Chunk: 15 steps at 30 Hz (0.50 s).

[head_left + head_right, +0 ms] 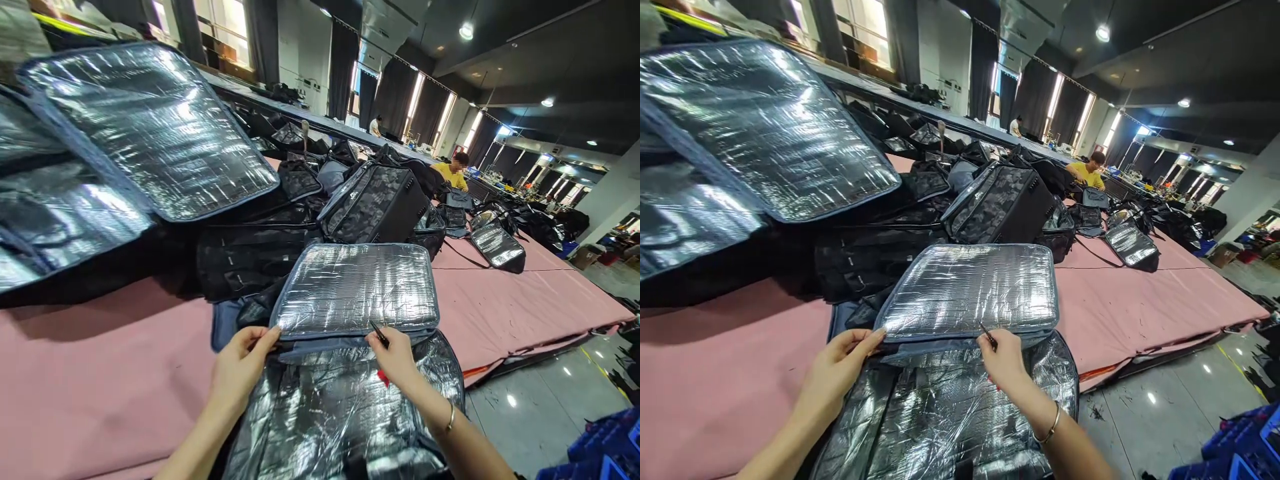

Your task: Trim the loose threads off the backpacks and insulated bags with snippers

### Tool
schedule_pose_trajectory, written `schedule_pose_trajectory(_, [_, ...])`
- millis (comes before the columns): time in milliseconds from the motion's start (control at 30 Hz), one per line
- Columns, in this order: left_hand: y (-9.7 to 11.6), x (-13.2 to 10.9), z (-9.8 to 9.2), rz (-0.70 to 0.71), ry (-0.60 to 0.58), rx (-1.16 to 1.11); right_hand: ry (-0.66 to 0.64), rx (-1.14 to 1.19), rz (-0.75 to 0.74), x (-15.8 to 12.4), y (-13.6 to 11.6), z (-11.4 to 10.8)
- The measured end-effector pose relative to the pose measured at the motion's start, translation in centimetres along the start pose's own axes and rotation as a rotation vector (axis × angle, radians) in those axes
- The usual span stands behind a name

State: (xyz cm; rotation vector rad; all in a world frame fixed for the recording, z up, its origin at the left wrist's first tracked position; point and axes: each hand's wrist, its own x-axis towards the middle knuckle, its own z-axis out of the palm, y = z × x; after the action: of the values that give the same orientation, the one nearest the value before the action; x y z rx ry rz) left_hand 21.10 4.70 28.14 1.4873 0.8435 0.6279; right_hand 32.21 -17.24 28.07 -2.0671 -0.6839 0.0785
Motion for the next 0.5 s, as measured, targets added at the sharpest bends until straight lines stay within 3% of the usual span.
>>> schedule_pose_trajectory(300, [-0.3,-5.1,0.3,-0.095,0.068,-0.289,0.004,0.37,0.316,-4.1,0.5,0.1])
schedule_pose_trajectory(500, [-0.1,-7.1,0.1,-0.107,0.059,-0.338,0.027,1.098,0.575,-3.7,-1.1,0.2])
